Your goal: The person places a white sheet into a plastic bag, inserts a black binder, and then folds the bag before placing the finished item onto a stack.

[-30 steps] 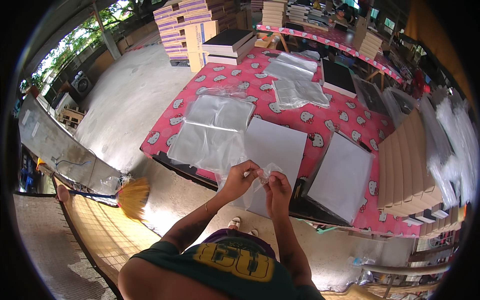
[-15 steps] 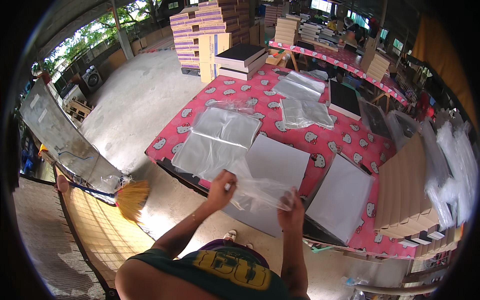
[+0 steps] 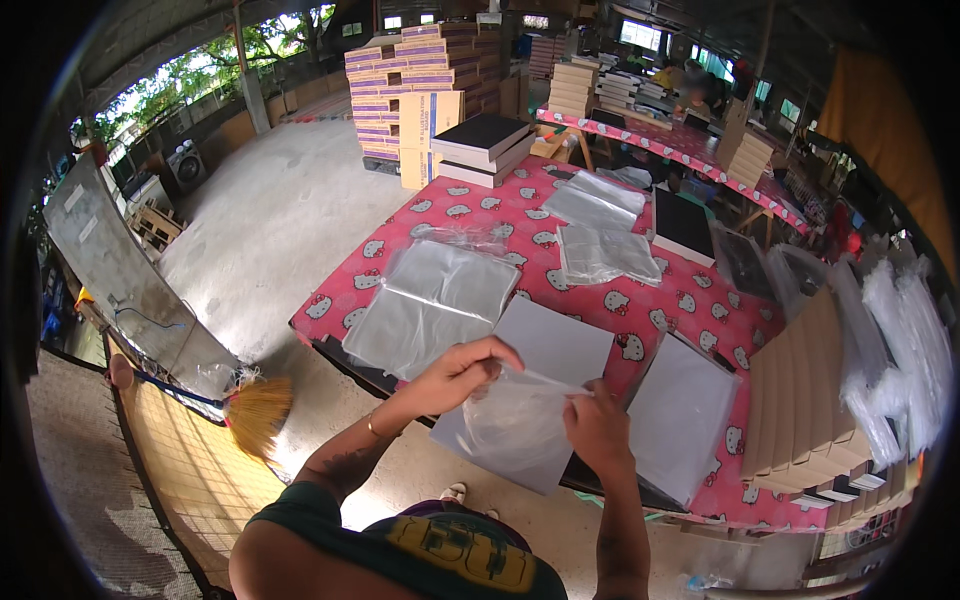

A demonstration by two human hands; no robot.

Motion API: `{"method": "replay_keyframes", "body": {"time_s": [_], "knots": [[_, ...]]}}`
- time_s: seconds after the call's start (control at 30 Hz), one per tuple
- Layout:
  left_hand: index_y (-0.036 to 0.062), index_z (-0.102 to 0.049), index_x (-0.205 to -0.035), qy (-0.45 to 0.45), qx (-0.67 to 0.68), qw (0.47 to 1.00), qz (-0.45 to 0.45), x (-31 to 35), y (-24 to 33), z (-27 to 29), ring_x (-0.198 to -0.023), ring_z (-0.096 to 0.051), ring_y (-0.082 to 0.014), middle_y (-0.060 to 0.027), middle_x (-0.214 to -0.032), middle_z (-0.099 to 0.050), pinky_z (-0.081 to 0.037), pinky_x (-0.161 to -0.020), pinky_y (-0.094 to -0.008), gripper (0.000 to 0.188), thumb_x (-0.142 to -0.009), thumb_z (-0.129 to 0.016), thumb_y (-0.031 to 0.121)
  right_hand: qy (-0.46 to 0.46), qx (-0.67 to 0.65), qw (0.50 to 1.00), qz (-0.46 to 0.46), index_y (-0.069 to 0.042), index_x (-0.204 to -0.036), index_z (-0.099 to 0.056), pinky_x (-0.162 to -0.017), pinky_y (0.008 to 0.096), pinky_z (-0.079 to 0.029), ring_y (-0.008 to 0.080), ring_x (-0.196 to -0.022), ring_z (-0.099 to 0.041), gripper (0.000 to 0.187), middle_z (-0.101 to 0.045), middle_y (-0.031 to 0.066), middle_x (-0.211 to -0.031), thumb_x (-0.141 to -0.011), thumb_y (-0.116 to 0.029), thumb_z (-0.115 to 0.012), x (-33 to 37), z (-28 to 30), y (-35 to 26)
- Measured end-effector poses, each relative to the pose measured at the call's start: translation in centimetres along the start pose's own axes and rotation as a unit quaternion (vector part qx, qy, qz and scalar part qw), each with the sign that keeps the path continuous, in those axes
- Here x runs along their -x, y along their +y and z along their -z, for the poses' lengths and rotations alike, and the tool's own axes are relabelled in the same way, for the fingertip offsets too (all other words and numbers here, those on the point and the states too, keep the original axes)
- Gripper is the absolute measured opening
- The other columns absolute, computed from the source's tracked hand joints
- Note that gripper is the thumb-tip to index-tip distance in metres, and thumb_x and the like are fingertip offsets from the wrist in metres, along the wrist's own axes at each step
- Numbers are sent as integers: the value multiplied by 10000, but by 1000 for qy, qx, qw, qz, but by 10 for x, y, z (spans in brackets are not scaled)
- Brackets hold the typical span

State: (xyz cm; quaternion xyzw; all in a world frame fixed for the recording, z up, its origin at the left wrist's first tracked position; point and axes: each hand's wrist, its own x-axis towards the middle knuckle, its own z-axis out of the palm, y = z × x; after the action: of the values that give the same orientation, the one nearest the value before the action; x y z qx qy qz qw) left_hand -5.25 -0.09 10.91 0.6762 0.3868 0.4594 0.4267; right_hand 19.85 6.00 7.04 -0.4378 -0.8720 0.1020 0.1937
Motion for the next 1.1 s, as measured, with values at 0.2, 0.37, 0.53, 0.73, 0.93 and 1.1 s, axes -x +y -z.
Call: {"method": "replay_keyframes", "body": {"time_s": [0.2, 0.37, 0.53, 0.73, 0.93, 1.1], "knots": [[37, -643, -1001, 161, -440, 880, -80, 7, -24, -11, -785, -589, -266, -131, -1069, -520, -491, -656, -402, 264, -738, -617, 39, 258, 1, 962, -91, -89, -1329, -459, -809, 441, -488, 345, -948, -577, 569, -443, 211, -1262, -787, -102, -633, 8, 4, 27], [75, -685, -966, 236, -590, 764, -111, 3, -5, -12, -1148, -472, -362, -203, -1321, -404, -370, -962, -553, 304, -809, -661, 334, 447, -111, 887, -22, -111, -1318, -508, -821, 434, -476, 347, -983, -572, 531, -479, 216, -1241, -807, -138, -646, 24, 11, 8], [47, -669, -789, 44, -434, 897, -76, 30, -36, 45, -1067, -510, -279, -185, -1132, -560, -389, -883, -468, 326, -819, -667, 372, -204, -87, 965, -138, -4, -943, -663, -810, 402, -475, 310, -992, -588, 292, -611, 151, -1004, -815, -266, -680, 45, 8, 58], [-13, -529, -736, -208, -81, 969, 110, 13, 25, 22, -664, -541, -108, -48, -670, -558, -401, -584, -277, 240, -879, -654, 135, 35, -855, 517, -7, -62, -704, -560, -725, 411, -472, 250, -769, -593, 326, -579, 57, -756, -921, -304, -576, 63, -12, 86], [36, -566, -899, -24, 239, 969, 54, 26, 9, 22, -641, -531, -79, -4, -760, -564, -426, -545, -230, 136, -924, -606, 163, -307, -397, 865, -10, -81, -711, -520, -546, 358, -440, 172, -582, -533, 351, -515, 12, -612, -953, -335, -538, 59, 12, 45], [35, -604, -923, -256, -20, 966, 42, 32, -21, 0, -614, -498, -63, -5, -720, -556, -422, -532, -228, 178, -941, -579, 210, 141, -803, 566, -121, -61, -1120, -562, -731, 354, -546, 238, -774, -646, 512, -650, 78, -937, -917, -527, -502, 75, -17, 98]]}}
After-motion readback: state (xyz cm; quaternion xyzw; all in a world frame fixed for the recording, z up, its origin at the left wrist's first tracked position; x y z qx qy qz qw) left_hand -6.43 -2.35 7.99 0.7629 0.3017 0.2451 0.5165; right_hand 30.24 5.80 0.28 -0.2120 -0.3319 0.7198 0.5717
